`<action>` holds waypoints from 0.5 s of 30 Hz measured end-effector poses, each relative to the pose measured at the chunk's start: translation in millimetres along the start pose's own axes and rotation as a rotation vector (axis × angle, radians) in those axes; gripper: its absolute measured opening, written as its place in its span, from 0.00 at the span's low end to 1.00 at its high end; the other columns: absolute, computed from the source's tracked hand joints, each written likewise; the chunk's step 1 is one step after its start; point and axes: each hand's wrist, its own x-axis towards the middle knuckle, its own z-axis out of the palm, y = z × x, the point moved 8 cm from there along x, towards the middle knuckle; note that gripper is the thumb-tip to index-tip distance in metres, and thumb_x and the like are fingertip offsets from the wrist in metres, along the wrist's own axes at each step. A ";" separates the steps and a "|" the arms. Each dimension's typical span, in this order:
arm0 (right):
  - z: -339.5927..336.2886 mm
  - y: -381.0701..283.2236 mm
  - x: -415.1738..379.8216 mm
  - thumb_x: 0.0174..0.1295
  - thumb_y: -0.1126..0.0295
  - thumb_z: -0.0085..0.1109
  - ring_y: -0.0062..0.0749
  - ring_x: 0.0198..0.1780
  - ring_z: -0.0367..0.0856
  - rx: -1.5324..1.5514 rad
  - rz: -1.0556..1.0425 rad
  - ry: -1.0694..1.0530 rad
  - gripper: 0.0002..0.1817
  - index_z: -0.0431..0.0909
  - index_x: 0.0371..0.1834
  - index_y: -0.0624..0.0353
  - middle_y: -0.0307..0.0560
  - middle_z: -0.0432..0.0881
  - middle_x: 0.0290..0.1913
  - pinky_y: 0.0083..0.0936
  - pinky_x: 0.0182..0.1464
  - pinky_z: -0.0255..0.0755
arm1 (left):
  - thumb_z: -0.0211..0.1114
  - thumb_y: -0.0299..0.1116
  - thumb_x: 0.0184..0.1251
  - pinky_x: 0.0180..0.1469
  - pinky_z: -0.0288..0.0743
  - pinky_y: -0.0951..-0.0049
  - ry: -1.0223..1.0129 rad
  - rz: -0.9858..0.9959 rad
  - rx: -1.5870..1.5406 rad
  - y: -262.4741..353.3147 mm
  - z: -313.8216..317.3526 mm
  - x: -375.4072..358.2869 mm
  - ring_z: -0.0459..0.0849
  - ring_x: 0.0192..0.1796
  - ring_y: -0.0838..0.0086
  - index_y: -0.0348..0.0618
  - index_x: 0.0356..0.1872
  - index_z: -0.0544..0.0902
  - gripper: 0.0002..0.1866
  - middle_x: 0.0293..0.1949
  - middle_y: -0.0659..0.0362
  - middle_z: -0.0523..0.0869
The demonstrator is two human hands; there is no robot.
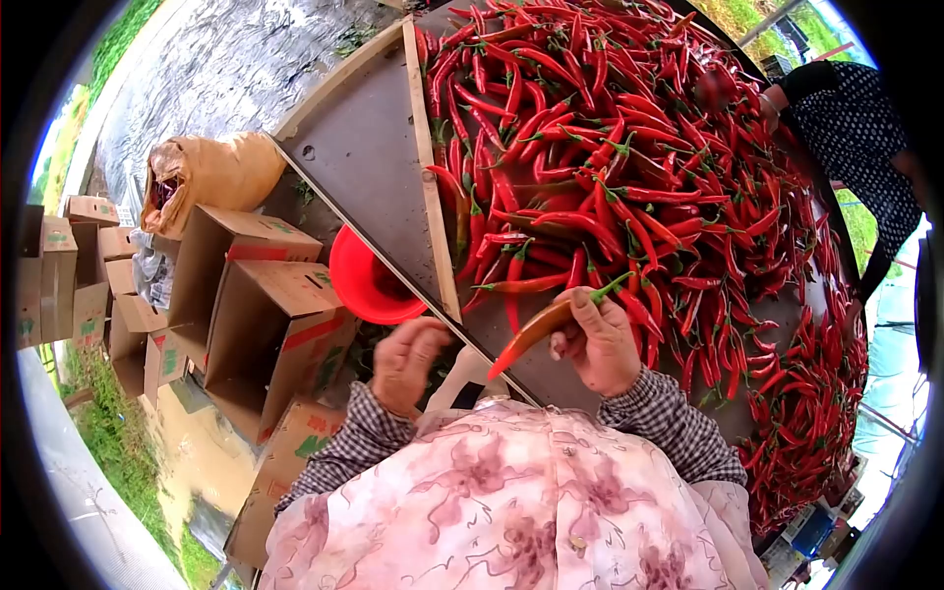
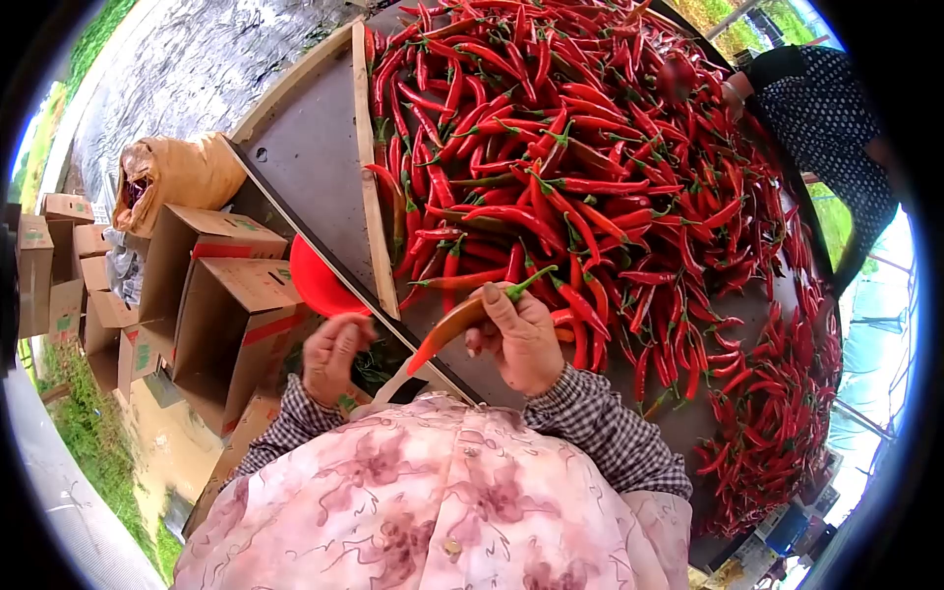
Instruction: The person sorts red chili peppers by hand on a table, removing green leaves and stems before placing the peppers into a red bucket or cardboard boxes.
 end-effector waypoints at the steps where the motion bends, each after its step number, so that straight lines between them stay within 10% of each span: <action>1: -1.7 4.2 0.3 0.65 0.58 0.53 0.24 0.25 0.78 -0.023 0.055 0.053 0.15 0.73 0.39 0.61 0.44 0.80 0.30 0.20 0.27 0.73 | 0.51 0.31 0.71 0.41 0.70 0.81 -0.165 -0.010 -0.024 7.0 23.5 2.9 0.76 0.37 0.81 0.32 0.48 0.76 0.13 0.35 0.61 0.81; 5: 7.0 12.6 5.0 0.65 0.63 0.54 0.24 0.24 0.77 0.049 0.121 -0.025 0.10 0.74 0.37 0.59 0.42 0.79 0.29 0.20 0.28 0.72 | 0.45 0.39 0.74 0.34 0.69 0.81 -0.569 -0.321 -0.262 0.7 77.0 3.7 0.73 0.29 0.81 0.32 0.46 0.76 0.19 0.27 0.63 0.78; 8: 4.4 26.7 9.7 0.63 0.64 0.56 0.24 0.35 0.77 0.083 0.139 -0.126 0.11 0.72 0.43 0.59 0.42 0.77 0.36 0.20 0.35 0.71 | 0.48 0.37 0.73 0.30 0.66 0.82 -0.497 -0.517 -0.630 -28.8 69.5 -1.4 0.71 0.26 0.83 0.32 0.43 0.78 0.17 0.23 0.66 0.75; 11: -0.4 27.8 2.5 0.57 0.70 0.63 0.20 0.45 0.71 -0.181 0.068 -0.165 0.27 0.63 0.60 0.57 0.41 0.71 0.50 0.21 0.48 0.70 | 0.49 0.33 0.70 0.27 0.62 0.83 0.008 -0.312 -0.243 -24.4 16.0 -2.3 0.69 0.25 0.84 0.31 0.41 0.78 0.14 0.22 0.66 0.74; 15: -51.4 4.1 -32.5 0.52 0.73 0.67 0.24 0.45 0.72 -0.811 -0.313 0.007 0.26 0.68 0.54 0.58 0.42 0.70 0.48 0.21 0.48 0.69 | 0.49 0.35 0.73 0.21 0.51 0.88 0.509 -0.126 0.016 -73.2 -85.9 -27.1 0.58 0.19 0.91 0.34 0.38 0.77 0.14 0.19 0.72 0.65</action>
